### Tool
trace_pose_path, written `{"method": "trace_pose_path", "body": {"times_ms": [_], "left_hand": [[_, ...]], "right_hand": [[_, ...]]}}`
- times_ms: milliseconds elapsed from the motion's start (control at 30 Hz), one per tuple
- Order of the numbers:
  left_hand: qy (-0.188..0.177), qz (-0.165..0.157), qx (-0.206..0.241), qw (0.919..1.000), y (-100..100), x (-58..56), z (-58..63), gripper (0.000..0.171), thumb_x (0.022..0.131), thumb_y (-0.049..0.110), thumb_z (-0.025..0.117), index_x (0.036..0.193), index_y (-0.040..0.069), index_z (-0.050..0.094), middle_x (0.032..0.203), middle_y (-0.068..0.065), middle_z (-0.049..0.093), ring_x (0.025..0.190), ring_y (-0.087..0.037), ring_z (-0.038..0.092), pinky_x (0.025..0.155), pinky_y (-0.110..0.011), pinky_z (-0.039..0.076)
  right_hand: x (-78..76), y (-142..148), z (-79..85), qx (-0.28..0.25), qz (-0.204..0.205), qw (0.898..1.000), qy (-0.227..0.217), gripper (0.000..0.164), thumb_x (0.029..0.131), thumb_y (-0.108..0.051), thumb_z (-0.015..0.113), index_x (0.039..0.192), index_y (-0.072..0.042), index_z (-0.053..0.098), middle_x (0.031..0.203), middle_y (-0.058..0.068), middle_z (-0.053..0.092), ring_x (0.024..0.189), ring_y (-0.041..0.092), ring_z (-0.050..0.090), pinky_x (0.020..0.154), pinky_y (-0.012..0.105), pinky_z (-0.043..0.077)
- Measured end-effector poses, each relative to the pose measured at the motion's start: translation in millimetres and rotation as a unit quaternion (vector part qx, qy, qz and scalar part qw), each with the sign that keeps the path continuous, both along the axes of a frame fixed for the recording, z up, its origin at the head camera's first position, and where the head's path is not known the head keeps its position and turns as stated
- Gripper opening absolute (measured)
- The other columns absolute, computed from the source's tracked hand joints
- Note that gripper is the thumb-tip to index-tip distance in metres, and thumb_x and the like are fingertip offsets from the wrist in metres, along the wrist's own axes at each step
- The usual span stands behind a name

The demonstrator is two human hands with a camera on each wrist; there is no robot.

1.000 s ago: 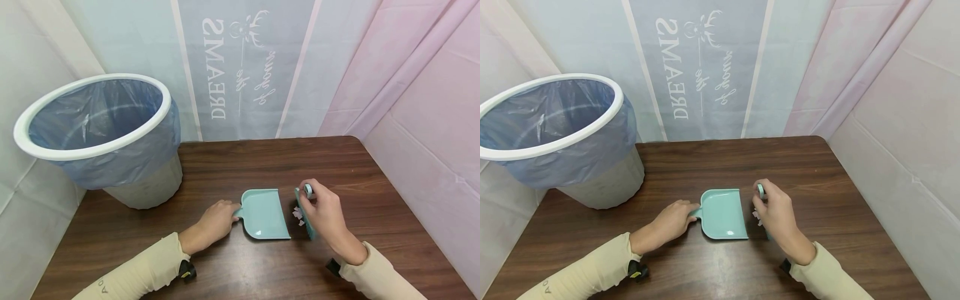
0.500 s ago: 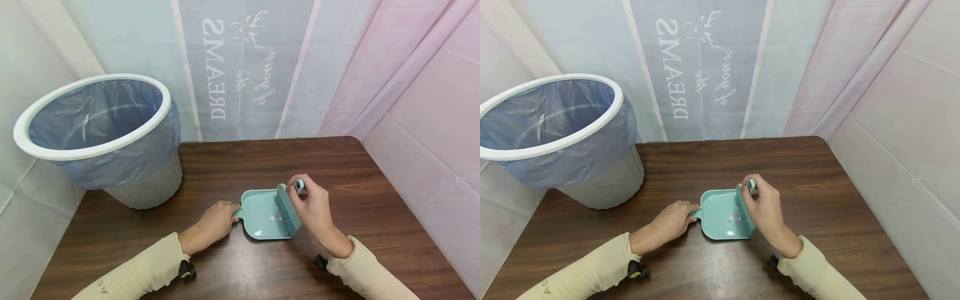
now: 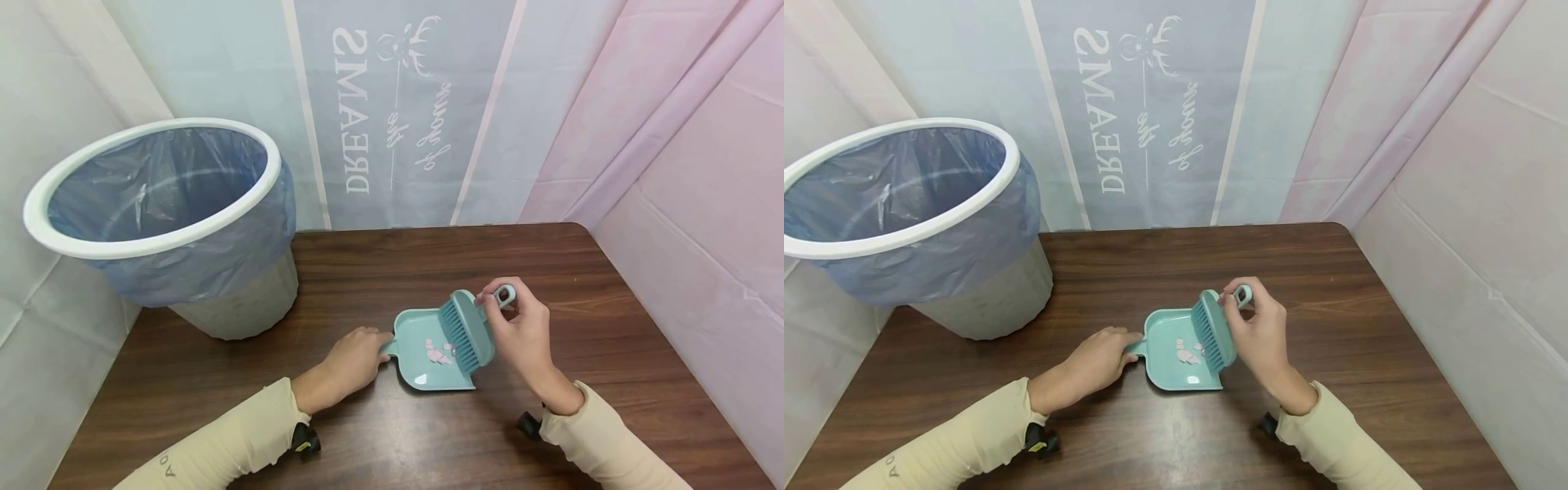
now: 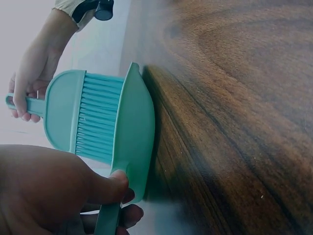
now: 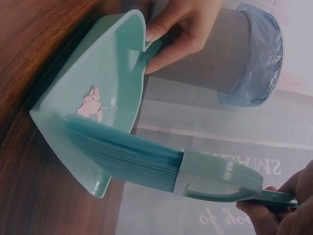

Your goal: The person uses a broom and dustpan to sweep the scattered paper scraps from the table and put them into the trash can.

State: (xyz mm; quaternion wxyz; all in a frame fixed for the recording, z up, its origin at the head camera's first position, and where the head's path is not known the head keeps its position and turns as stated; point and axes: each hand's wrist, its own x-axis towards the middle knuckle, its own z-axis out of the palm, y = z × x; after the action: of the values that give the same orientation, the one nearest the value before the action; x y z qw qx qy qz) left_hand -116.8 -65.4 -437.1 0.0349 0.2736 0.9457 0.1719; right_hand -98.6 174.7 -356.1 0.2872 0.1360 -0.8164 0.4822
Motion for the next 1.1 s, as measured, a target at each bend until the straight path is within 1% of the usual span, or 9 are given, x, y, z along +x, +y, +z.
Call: {"method": "trace_pose_path", "body": {"times_ms": [167,333,500,567,667,767,833,1000,1100], "left_hand": [[0.0,0.0,0.002,1.0,-0.1,0.4,1.0,0.026,0.086,0.017,0.068,0.111,0.011,0.066,0.089,-0.003,0.063,0.084,-0.02,0.06,0.071,-0.036,0.051],[0.0,-0.002,0.003,1.0,-0.1,0.3,0.7,0.027,0.086,0.017,0.068,0.112,0.01,0.066,0.09,-0.003,0.064,0.085,-0.021,0.06,0.072,-0.036,0.051],[-0.001,-0.002,0.003,1.0,0.0,0.3,0.7,0.027,0.086,0.017,0.068,0.112,0.01,0.066,0.09,-0.004,0.064,0.085,-0.021,0.06,0.072,-0.036,0.051],[-0.003,-0.001,0.001,1.0,0.1,0.1,0.6,0.027,0.086,0.017,0.068,0.113,0.01,0.066,0.091,-0.004,0.064,0.086,-0.021,0.06,0.073,-0.036,0.051],[-0.005,0.001,0.0,1.0,0.0,0.0,0.0,0.028,0.086,0.017,0.068,0.113,0.01,0.066,0.092,-0.004,0.064,0.086,-0.022,0.061,0.073,-0.036,0.051],[-0.006,0.003,-0.002,1.0,0.0,0.0,0.0,0.028,0.086,0.017,0.068,0.112,0.01,0.066,0.091,-0.004,0.064,0.085,-0.021,0.061,0.072,-0.037,0.051],[-0.007,0.003,-0.001,1.0,0.0,0.1,0.1,0.027,0.086,0.017,0.068,0.111,0.01,0.066,0.089,-0.004,0.064,0.084,-0.021,0.06,0.071,-0.036,0.051],[-0.008,0.003,0.001,1.0,0.3,-0.3,-0.4,0.026,0.085,0.017,0.068,0.111,0.01,0.066,0.088,-0.003,0.063,0.083,-0.021,0.06,0.07,-0.036,0.051],[-0.008,0.003,0.002,1.0,0.3,-0.2,-0.5,0.027,0.086,0.018,0.068,0.112,0.011,0.066,0.09,-0.003,0.064,0.084,-0.02,0.06,0.071,-0.036,0.051]], "right_hand": [[-1.4,0.1,-5.7,0.017,-0.004,1.0,0.008,0.008,0.084,0.011,0.059,0.088,0.005,0.059,0.078,0.012,0.065,0.067,0.025,0.063,0.053,0.014,0.047],[-3.1,-0.5,-9.3,0.047,-0.014,0.998,0.037,0.011,0.082,0.013,0.06,0.087,0.003,0.061,0.079,0.01,0.065,0.065,0.023,0.063,0.058,0.012,0.049],[-3.9,-1.0,-8.9,0.034,-0.007,0.998,0.058,0.013,0.081,0.016,0.059,0.086,0.005,0.061,0.079,0.012,0.065,0.066,0.017,0.062,0.057,0.012,0.048],[-3.6,-0.8,-8.4,0.014,0.007,0.999,0.052,0.011,0.082,0.016,0.058,0.086,0.006,0.06,0.079,0.014,0.065,0.067,0.017,0.062,0.056,0.013,0.047],[-3.5,0.3,-8.1,-0.016,0.036,0.999,0.023,0.008,0.084,0.015,0.057,0.088,0.008,0.058,0.08,0.017,0.065,0.069,0.023,0.063,0.054,0.016,0.048],[-4.4,1.7,-7.8,-0.02,0.043,0.999,0.002,0.006,0.086,0.012,0.057,0.089,0.008,0.058,0.081,0.017,0.065,0.072,0.027,0.063,0.056,0.017,0.049],[-5.1,2.5,-8.2,-0.009,0.034,0.999,0.001,0.006,0.085,0.012,0.058,0.089,0.007,0.058,0.082,0.016,0.065,0.072,0.025,0.063,0.057,0.017,0.049],[-6.7,4.0,-9.3,0.021,0.004,1.0,0.019,0.01,0.082,0.014,0.06,0.087,0.005,0.061,0.081,0.013,0.066,0.07,0.01,0.063,0.058,0.013,0.049],[-8.6,5.9,-10.8,0.032,-0.009,0.999,0.029,0.012,0.082,0.014,0.06,0.087,0.004,0.062,0.081,0.012,0.066,0.069,0.011,0.063,0.058,0.012,0.048]]}}
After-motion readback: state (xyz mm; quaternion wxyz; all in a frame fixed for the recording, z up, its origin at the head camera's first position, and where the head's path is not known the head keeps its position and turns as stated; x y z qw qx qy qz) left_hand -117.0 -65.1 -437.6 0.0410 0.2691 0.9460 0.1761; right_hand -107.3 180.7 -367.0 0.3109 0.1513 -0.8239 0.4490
